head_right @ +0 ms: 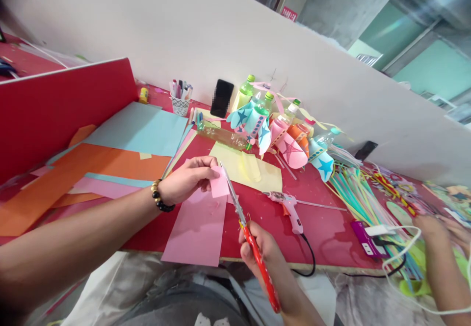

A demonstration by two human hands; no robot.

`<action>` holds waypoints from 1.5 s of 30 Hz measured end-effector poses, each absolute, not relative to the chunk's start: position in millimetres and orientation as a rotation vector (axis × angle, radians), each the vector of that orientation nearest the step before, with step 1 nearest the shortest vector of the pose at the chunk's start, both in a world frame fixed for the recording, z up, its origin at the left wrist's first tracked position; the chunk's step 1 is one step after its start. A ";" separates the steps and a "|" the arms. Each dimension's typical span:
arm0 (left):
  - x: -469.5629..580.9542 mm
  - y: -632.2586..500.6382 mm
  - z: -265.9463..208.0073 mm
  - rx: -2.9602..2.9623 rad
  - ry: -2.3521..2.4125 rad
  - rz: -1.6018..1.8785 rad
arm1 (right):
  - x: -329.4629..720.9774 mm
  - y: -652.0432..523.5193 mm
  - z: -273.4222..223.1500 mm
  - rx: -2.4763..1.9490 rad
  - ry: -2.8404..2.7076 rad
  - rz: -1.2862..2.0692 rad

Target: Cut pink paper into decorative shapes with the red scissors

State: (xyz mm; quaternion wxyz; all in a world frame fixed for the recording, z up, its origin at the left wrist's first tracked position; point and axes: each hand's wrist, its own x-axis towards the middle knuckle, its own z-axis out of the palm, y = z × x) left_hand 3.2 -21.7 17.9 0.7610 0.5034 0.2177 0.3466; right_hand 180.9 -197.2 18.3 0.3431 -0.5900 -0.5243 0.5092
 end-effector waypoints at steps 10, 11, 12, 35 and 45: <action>2.6 -21.3 16.9 1.094 0.466 0.755 | 176.5 -199.8 15.0 -1.547 -1.270 1.380; 2.6 -21.3 16.7 1.094 0.465 0.756 | 176.0 -199.9 14.5 -1.540 -1.263 1.383; 2.5 -21.2 16.7 1.094 0.464 0.758 | 175.3 -199.8 14.4 -1.534 -1.254 1.381; 2.5 -20.9 17.6 1.090 0.458 0.753 | 174.2 -195.9 26.3 -1.525 -1.281 1.420; 2.2 -19.5 16.8 1.108 0.448 0.743 | 174.2 -196.1 28.3 -1.500 -1.284 1.422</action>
